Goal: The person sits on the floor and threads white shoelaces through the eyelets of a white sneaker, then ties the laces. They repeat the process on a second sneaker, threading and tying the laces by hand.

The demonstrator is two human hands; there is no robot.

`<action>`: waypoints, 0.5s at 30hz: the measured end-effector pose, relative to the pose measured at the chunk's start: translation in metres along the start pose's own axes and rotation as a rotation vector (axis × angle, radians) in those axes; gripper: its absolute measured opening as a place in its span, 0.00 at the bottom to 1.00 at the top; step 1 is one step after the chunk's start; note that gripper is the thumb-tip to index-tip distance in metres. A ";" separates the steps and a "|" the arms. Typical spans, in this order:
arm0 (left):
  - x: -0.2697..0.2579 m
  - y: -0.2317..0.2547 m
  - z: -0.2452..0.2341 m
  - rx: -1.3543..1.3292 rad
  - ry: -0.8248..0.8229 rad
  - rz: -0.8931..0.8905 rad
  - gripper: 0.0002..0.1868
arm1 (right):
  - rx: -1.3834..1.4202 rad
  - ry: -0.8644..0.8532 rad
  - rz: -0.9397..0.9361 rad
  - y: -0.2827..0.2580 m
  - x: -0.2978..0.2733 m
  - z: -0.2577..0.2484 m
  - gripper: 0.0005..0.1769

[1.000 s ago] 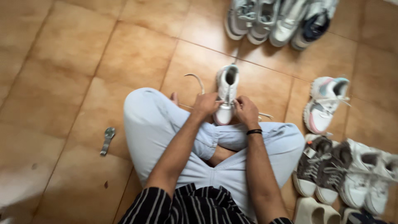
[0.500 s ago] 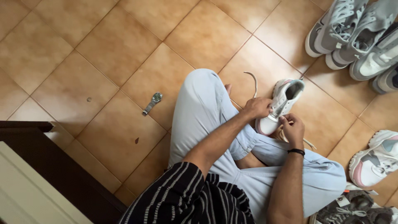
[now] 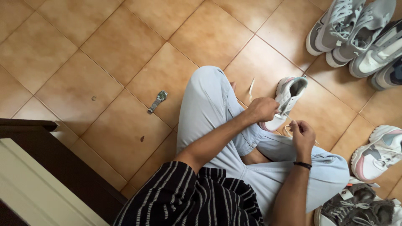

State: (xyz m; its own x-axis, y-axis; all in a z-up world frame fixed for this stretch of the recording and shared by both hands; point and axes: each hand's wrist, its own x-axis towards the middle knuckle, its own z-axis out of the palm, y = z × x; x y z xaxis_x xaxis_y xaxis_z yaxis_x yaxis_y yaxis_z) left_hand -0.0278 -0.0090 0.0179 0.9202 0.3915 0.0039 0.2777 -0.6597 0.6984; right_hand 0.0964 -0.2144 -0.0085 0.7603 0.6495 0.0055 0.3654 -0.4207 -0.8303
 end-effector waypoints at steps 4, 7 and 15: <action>-0.012 0.030 -0.029 -0.096 -0.029 0.069 0.12 | 0.127 0.010 -0.019 -0.026 -0.015 -0.022 0.12; -0.019 0.050 -0.049 -0.191 0.025 0.221 0.13 | 0.203 0.006 -0.124 -0.063 -0.027 -0.040 0.11; -0.037 0.110 -0.099 -0.497 0.067 0.391 0.12 | 0.550 -0.008 -0.206 -0.170 -0.060 -0.077 0.09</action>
State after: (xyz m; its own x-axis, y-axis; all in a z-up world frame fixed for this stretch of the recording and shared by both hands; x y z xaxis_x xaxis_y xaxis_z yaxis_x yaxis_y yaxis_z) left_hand -0.0586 -0.0328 0.1651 0.9041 0.2318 0.3589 -0.2511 -0.3912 0.8854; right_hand 0.0298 -0.2303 0.1753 0.6980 0.6890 0.1950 0.1712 0.1039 -0.9797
